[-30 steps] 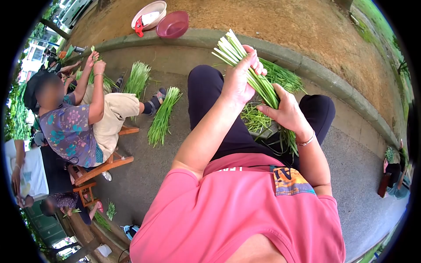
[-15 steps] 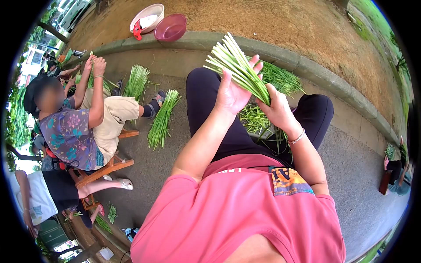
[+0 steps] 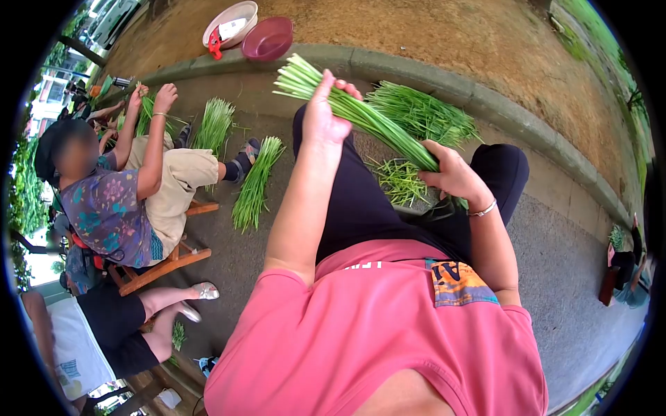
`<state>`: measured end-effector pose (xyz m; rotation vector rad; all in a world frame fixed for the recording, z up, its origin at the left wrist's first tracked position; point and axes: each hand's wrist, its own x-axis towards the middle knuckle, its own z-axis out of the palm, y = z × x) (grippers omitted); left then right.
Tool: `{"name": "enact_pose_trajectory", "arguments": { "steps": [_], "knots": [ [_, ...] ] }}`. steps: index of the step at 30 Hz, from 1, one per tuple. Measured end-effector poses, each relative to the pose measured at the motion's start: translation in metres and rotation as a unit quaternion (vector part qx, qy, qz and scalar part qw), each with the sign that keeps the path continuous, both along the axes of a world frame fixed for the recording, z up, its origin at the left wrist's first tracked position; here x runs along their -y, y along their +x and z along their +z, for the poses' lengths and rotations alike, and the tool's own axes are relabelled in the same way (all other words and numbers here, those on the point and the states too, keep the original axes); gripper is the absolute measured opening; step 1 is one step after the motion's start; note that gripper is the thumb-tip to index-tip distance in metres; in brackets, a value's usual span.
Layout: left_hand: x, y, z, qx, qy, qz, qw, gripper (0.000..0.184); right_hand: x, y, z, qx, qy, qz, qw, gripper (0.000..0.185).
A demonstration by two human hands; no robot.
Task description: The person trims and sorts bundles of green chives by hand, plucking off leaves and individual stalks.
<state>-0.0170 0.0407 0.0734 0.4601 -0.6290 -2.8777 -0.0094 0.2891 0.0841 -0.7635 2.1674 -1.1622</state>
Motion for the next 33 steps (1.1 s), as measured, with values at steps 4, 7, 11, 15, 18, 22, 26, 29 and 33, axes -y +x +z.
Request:
{"name": "enact_pose_trajectory", "arguments": {
  "steps": [4,7,11,15,18,22,26,29,33],
  "knots": [
    [0.039,0.004,-0.013,0.036,0.088,0.051,0.994,0.024,-0.022,-0.004,-0.008,0.082,-0.042,-0.037,0.995,0.015],
    [0.055,0.009,-0.025,0.07,0.13,0.095,0.984,0.03,-0.038,-0.011,-0.016,0.114,-0.057,-0.084,0.988,0.015],
    [0.064,0.016,-0.044,0.08,0.202,0.111,0.97,0.037,-0.057,-0.021,-0.031,0.166,-0.193,-0.156,0.954,0.017],
    [0.061,0.02,-0.05,0.086,0.227,0.133,0.961,0.039,-0.068,-0.029,-0.048,0.256,-0.297,-0.227,0.891,0.019],
    [0.061,0.021,-0.049,0.052,0.268,0.121,0.954,0.043,-0.07,-0.03,-0.055,0.295,-0.364,-0.252,0.846,0.018],
    [0.06,0.02,-0.049,0.027,0.278,0.119,0.953,0.044,-0.076,-0.034,-0.067,0.288,-0.403,-0.268,0.826,0.016],
    [0.059,0.02,-0.049,0.026,0.264,0.134,0.955,0.046,-0.078,-0.037,-0.072,0.264,-0.392,-0.319,0.822,0.015],
    [0.059,0.019,-0.051,0.03,0.261,0.131,0.956,0.047,-0.078,-0.036,-0.068,0.162,-0.32,-0.352,0.865,0.015],
    [0.06,0.021,-0.054,0.029,0.258,0.127,0.957,0.046,-0.066,-0.033,-0.058,0.003,-0.258,-0.382,0.887,0.018]
  ]
}}
